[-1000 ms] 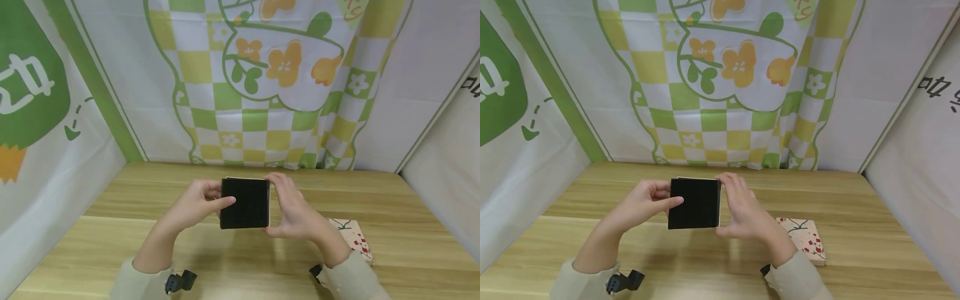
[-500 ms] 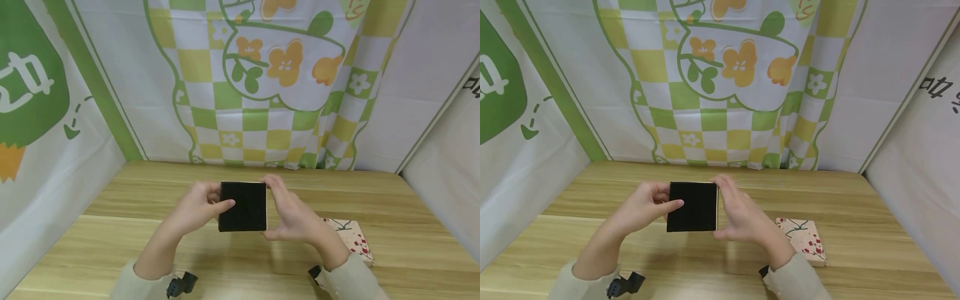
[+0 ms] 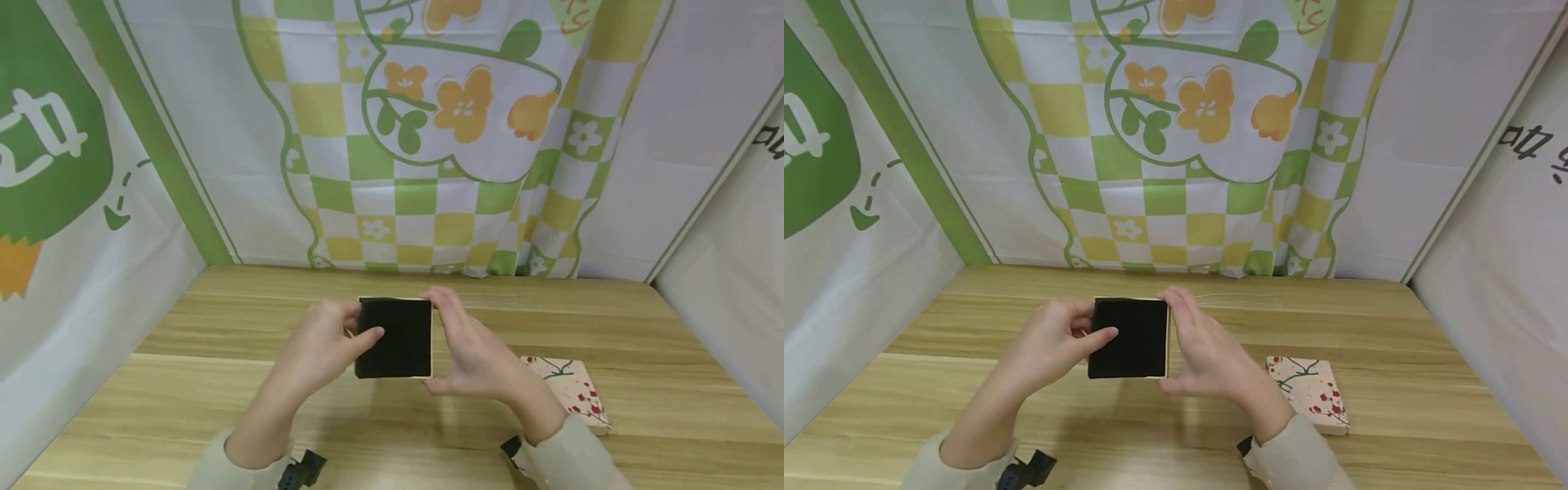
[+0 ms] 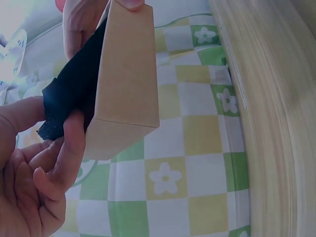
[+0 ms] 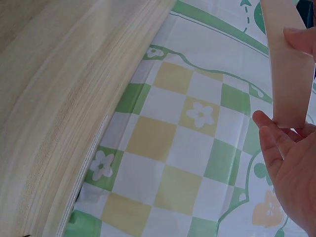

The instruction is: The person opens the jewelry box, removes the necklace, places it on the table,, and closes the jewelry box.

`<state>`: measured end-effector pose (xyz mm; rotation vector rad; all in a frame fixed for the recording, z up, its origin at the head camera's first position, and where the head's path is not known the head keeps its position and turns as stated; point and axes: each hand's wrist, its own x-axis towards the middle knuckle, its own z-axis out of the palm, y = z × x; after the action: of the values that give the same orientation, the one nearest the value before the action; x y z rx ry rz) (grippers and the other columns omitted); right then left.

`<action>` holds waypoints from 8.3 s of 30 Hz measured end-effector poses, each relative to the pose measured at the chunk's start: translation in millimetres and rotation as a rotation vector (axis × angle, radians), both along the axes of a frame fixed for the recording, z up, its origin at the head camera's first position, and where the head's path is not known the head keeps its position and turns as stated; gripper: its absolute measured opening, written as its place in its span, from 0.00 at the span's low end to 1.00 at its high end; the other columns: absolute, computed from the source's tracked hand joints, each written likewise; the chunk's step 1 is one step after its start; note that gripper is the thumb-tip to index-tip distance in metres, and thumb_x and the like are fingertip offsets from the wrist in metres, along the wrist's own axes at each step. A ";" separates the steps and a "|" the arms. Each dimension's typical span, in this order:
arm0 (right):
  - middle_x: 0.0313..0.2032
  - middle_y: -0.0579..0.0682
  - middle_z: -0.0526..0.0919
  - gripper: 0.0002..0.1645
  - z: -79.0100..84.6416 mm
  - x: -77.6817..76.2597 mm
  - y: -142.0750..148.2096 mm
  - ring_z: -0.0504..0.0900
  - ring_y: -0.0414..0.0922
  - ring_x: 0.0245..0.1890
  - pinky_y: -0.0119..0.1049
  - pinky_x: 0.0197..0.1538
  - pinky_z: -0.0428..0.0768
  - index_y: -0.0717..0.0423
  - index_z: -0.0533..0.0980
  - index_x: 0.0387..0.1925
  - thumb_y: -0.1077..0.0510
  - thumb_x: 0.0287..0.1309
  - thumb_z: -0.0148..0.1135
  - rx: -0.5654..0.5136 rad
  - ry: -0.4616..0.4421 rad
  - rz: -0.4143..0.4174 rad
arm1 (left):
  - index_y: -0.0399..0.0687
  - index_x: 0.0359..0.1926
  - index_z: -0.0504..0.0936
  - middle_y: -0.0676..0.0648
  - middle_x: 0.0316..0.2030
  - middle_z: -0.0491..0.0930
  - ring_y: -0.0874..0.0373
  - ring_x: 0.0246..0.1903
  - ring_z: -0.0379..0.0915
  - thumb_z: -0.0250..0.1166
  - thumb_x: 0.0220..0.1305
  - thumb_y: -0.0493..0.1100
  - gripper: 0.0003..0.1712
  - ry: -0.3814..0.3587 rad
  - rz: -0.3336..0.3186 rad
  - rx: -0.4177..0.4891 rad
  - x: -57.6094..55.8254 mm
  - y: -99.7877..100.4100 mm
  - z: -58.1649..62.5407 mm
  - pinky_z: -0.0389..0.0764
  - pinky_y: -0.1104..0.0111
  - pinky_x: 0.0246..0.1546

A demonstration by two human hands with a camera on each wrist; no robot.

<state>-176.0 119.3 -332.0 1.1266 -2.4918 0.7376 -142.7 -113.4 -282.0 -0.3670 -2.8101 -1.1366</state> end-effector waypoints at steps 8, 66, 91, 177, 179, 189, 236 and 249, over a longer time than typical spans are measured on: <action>0.64 0.54 0.63 0.65 0.6 2.8 -2.0 0.77 0.47 0.55 0.41 0.56 0.81 0.59 0.56 0.67 0.55 0.25 0.83 0.009 0.018 -0.006 | 0.47 0.26 0.80 0.55 0.17 0.77 0.62 0.18 0.71 0.72 0.59 0.47 0.12 0.135 0.123 -0.204 7.9 9.2 -2.4 0.68 0.70 0.20; 0.67 0.60 0.59 0.69 12.4 9.0 1.9 0.65 0.51 0.65 0.42 0.52 0.83 0.63 0.52 0.70 0.62 0.25 0.83 -0.240 0.091 0.096 | 0.47 0.62 0.65 0.44 0.45 0.74 0.49 0.48 0.72 0.72 0.60 0.45 0.33 -0.036 -0.048 0.199 -6.1 -17.0 -0.3 0.75 0.61 0.45; 0.68 0.52 0.60 0.65 13.1 1.6 16.4 0.65 0.50 0.64 0.48 0.60 0.79 0.54 0.52 0.73 0.62 0.34 0.82 -0.274 -0.168 0.128 | 0.61 0.79 0.36 0.43 0.71 0.61 0.44 0.62 0.67 0.80 0.42 0.60 0.75 -0.004 -0.324 0.012 -9.1 -29.6 -7.0 0.74 0.46 0.56; 0.71 0.66 0.61 0.62 -10.1 9.1 160.3 0.58 0.71 0.68 0.74 0.56 0.65 0.47 0.59 0.74 0.35 0.40 0.76 0.234 -0.507 -0.081 | 0.50 0.73 0.44 0.51 0.49 0.76 0.61 0.44 0.73 0.74 0.45 0.27 0.62 0.027 -0.689 0.543 -47.6 -10.0 -56.8 0.70 0.65 0.35; 0.70 0.68 0.61 0.64 -17.9 10.7 162.5 0.57 0.73 0.67 0.75 0.55 0.64 0.48 0.58 0.74 0.35 0.37 0.78 0.259 -0.520 -0.066 | 0.50 0.73 0.44 0.51 0.48 0.76 0.62 0.44 0.73 0.74 0.44 0.27 0.62 0.022 -0.682 0.548 -48.0 -9.9 -57.4 0.70 0.65 0.36; 0.72 0.66 0.55 0.64 -34.3 23.4 162.9 0.51 0.71 0.70 0.75 0.56 0.64 0.50 0.55 0.76 0.42 0.41 0.78 0.353 -0.544 -0.103 | 0.49 0.73 0.44 0.48 0.50 0.76 0.61 0.45 0.74 0.74 0.43 0.26 0.63 0.010 -0.676 0.555 -49.5 -9.9 -59.0 0.73 0.65 0.35; 0.70 0.49 0.63 0.59 60.5 9.7 19.6 0.61 0.49 0.63 0.42 0.47 0.76 0.36 0.60 0.74 0.47 0.39 0.78 0.039 0.028 0.054 | 0.58 0.73 0.49 0.45 0.58 0.78 0.57 0.48 0.73 0.76 0.43 0.35 0.61 -0.007 -0.596 0.486 -49.8 -6.0 -64.0 0.73 0.63 0.36; 0.69 0.52 0.65 0.58 57.2 13.6 4.4 0.64 0.52 0.62 0.52 0.51 0.76 0.37 0.60 0.74 0.45 0.39 0.76 0.093 0.125 0.046 | 0.64 0.74 0.47 0.50 0.59 0.77 0.55 0.47 0.71 0.76 0.45 0.38 0.61 -0.033 -0.586 0.457 -48.2 -5.5 -62.2 0.70 0.65 0.36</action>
<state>-162.4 123.7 -274.7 1.2272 -2.4241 0.5499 -190.9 -118.9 -344.2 -1.1682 -2.4067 -1.8421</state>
